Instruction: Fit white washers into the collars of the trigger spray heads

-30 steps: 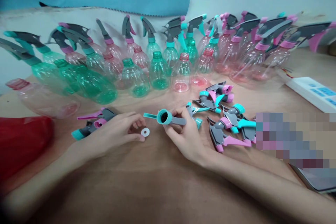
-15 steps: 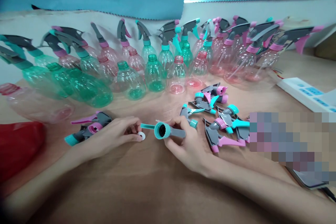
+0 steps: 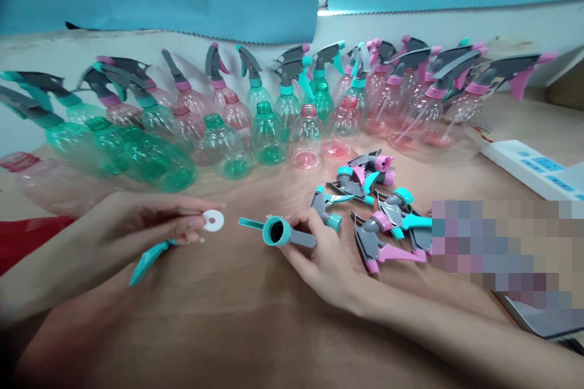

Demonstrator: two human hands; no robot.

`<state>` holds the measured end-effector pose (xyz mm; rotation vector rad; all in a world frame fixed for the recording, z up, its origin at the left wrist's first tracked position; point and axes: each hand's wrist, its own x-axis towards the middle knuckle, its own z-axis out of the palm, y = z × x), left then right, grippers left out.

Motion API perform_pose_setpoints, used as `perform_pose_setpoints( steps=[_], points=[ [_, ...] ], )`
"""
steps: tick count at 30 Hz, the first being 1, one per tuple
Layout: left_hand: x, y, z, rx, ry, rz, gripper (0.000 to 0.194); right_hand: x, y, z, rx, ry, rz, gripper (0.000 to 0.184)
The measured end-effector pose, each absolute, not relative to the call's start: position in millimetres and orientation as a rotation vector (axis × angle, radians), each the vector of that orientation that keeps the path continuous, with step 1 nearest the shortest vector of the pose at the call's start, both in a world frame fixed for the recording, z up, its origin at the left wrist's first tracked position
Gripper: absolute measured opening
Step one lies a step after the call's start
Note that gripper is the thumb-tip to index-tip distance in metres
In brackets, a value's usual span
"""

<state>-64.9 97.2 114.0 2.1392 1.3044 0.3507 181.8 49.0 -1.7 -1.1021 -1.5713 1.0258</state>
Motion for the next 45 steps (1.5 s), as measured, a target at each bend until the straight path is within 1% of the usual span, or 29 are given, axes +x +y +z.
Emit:
perform_pose_setpoints(
  steps=[3, 7, 11, 14, 17, 20, 23, 29, 34, 39, 45],
  points=[
    [-41, 79, 120, 2.072, 1.173, 0.411, 0.017, 180, 50, 3, -1.048, -1.623, 0.995, 0.012],
    [-16, 72, 113, 2.038, 1.103, 0.437, 0.019, 179, 52, 7, -0.986, -1.672, 0.971, 0.015],
    [-12, 79, 103, 2.128, 1.119, 0.424, 0.016, 179, 53, 8, -0.952, -1.666, 1.008, 0.015],
    [-11, 80, 99, 2.165, 1.121, 0.515, 0.015, 179, 54, 8, -0.918, -1.663, 1.04, 0.017],
    [-8, 76, 97, 2.195, 1.113, 0.606, 0.016, 179, 54, 8, -0.915, -1.674, 1.029, 0.015],
    [-4, 71, 94, 2.243, 1.105, 0.676, 0.011, 180, 53, 9, -0.899, -1.682, 1.028, 0.013],
    [-4, 66, 91, 2.31, 1.097, 0.735, 0.007, 180, 52, 11, -0.869, -1.671, 1.049, 0.015],
    [-9, 59, 91, 2.48, 1.116, 0.655, 0.008, 180, 51, 10, -0.884, -1.636, 1.076, 0.022],
    [-10, 55, 88, 2.517, 1.134, 0.588, 0.008, 180, 50, 8, -0.9, -1.605, 1.141, 0.022],
    [-9, 49, 87, 2.575, 1.18, 0.543, 0.009, 180, 49, 5, -0.813, -1.587, 1.178, 0.024],
    [-6, 47, 88, 2.62, 1.276, 0.582, 0.013, 179, 49, 5, -0.798, -1.595, 1.153, 0.025]
  ],
)
